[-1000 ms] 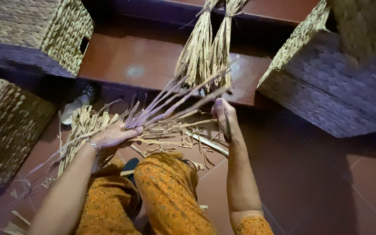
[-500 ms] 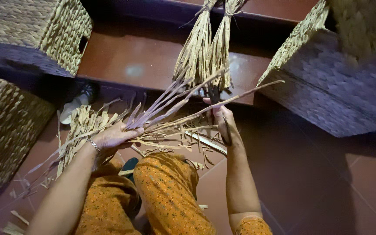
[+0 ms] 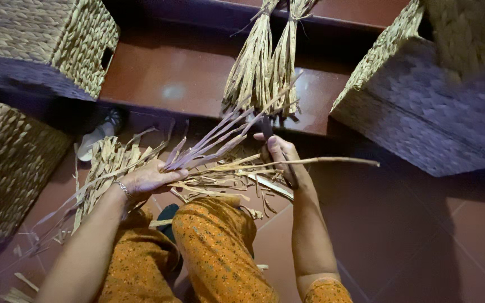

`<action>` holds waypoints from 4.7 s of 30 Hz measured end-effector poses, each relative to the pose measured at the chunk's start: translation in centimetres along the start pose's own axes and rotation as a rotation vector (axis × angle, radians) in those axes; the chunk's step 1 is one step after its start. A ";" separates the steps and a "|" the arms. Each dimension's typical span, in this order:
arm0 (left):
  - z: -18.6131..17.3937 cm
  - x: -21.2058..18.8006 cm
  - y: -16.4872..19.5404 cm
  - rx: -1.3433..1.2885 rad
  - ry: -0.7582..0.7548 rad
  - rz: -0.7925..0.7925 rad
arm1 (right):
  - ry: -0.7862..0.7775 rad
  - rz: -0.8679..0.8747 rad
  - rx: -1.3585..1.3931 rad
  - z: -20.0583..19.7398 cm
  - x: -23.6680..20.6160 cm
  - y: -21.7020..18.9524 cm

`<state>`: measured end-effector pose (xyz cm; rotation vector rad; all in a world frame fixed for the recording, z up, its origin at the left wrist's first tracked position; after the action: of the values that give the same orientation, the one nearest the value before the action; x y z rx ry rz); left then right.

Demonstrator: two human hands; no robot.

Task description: The person sits on the floor and repeatedly gathers bundles of dried palm leaves, aligns them, and trims the ends with scissors. Trimmed pieces are placed on the floor, and finished bundles are set aside on a nearby bench.

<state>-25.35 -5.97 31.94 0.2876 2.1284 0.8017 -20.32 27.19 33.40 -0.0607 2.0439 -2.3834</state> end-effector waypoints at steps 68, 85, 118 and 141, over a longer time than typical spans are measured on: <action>-1.6 1.9 -2.2 -0.283 0.150 0.102 | 0.452 -0.325 -0.276 -5.3 -3.8 -0.7; -2.5 2.5 -2.3 -0.251 0.248 0.068 | 0.267 -0.091 -0.353 -1.6 -4.4 5.4; -1.3 0.4 -1.2 -0.341 0.122 0.059 | 0.214 0.023 0.095 1.1 -0.5 6.9; -9.2 -11.2 -1.2 -0.544 1.160 0.449 | 0.242 0.330 -1.252 -8.9 -22.8 28.2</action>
<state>-25.26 -16.13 42.35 -0.0352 2.7420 2.1495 1.47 32.32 3.57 0.5215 2.9532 -0.6893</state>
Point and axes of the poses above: each hand's wrist, its own x-axis towards the middle knuckle, its own z-axis out of the palm, y = z × x, the point moved 6 cm from there along x, towards the middle knuckle, and after that the axes turned 5 degrees about x, right-handed, at the moved point
